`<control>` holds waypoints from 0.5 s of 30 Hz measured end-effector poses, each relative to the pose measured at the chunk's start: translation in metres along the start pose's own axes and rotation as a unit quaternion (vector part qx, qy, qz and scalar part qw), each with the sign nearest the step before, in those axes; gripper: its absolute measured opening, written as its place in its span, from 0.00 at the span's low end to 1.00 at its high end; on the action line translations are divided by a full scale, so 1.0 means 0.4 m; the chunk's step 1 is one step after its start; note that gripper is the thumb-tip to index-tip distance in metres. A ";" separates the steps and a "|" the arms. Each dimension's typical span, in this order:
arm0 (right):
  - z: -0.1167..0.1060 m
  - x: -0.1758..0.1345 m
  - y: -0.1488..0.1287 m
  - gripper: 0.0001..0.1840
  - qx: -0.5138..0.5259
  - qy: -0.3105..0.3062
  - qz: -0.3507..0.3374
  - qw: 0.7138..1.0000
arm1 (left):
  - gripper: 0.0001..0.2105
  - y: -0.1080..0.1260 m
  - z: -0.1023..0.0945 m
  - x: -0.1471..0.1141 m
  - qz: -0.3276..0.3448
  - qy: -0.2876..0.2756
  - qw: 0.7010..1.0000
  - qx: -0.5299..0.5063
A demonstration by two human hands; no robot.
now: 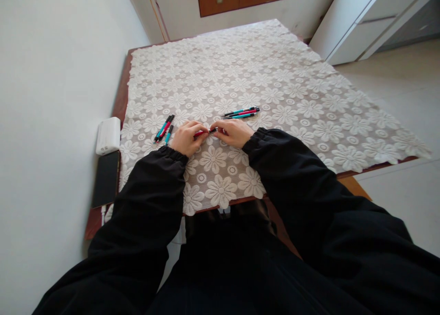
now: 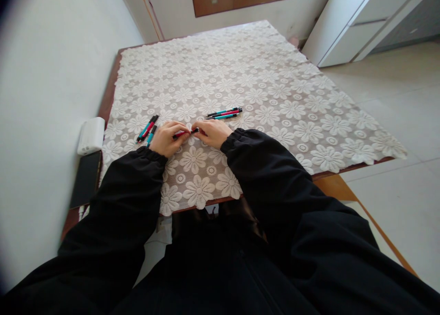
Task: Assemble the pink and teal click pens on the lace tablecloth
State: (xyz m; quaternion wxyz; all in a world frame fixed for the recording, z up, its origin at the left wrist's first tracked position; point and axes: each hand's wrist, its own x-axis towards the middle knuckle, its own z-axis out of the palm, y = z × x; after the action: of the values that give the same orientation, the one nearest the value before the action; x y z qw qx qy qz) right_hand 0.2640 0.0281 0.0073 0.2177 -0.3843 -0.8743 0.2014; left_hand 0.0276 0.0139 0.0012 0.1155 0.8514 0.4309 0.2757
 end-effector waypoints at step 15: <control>-0.005 -0.001 -0.005 0.15 -0.015 -0.021 -0.007 1.000 | 0.12 0.002 0.000 0.002 -0.003 -0.028 1.000 -0.006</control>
State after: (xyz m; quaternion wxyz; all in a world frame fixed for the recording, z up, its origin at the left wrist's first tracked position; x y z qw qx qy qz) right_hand 0.2643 0.0268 0.0100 0.1951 -0.3770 -0.8842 0.1950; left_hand 0.0285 0.0141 0.0016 0.1336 0.8567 0.4284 0.2545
